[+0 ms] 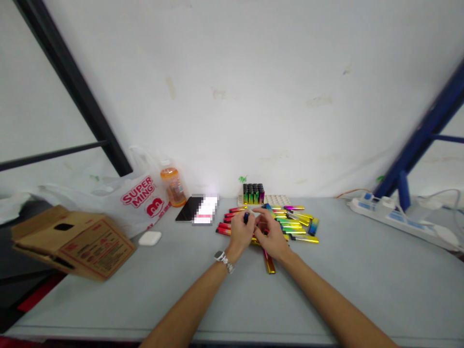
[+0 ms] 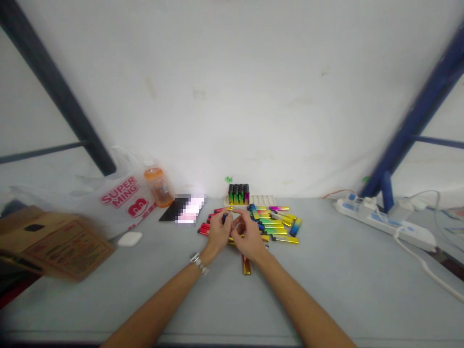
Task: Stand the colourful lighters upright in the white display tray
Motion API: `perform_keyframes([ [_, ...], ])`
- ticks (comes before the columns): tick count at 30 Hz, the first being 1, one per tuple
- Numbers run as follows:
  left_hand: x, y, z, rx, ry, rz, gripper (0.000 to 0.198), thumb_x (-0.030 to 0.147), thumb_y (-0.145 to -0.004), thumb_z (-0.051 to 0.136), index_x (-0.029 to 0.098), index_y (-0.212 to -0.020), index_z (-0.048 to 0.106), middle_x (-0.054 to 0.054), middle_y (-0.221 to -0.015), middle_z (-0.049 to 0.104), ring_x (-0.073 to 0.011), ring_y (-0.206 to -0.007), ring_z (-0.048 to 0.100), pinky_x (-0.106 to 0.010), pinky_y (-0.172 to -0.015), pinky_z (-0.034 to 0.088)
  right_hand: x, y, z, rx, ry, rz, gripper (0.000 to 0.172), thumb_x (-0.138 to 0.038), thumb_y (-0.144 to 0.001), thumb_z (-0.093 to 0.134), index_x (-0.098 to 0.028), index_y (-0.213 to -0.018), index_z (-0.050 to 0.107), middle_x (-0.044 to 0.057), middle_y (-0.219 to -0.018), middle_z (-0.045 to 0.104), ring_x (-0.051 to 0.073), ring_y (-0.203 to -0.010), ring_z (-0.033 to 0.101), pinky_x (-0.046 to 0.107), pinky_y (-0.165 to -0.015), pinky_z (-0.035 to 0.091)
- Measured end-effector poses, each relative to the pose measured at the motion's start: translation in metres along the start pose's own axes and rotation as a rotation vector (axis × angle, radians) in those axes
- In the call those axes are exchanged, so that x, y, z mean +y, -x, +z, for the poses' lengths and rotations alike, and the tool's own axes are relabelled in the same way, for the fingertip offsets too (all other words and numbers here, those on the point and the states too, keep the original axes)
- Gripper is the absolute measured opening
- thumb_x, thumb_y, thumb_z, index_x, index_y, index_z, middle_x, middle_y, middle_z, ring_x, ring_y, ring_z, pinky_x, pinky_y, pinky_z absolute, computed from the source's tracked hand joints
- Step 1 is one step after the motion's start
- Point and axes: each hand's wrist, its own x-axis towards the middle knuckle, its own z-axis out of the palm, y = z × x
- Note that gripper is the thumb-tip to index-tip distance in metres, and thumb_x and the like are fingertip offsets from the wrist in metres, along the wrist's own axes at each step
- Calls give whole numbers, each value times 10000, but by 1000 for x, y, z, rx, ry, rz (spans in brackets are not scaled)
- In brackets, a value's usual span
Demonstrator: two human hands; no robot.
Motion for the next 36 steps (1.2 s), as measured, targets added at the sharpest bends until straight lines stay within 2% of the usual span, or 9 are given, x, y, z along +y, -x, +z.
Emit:
perform_keyframes([
  [13,-1,1,2,30,43,-16,259,274,-835,471,185,-594,438,28,-577,468,-112,-558,415,-234,-525,299,-3,1,0,-3,-9,-12,415,-171,-831,545,-213,-1239,480,-9,-788,608,127,-632,561,245,-599,458],
  [25,4,4,-4,-4,63,-34,370,447,-879,527,171,-637,487,28,-600,488,-104,-563,421,-229,-537,326,0,1,-1,-21,25,7,284,-247,-868,547,-211,-1150,536,-8,-749,618,136,-619,567,251,-586,452],
  [30,6,3,-5,26,43,-23,359,409,-873,514,179,-601,473,25,-573,500,-114,-557,444,-237,-552,345,1,0,-1,-39,38,12,184,-263,-872,542,-202,-1044,573,-21,-679,601,132,-581,552,247,-571,439],
  [36,4,2,-4,34,8,-17,301,323,-870,478,186,-602,461,21,-580,502,-117,-555,452,-236,-537,327,3,1,0,-42,18,11,192,-233,-863,533,-195,-1049,562,-37,-649,575,122,-559,521,242,-565,420],
])
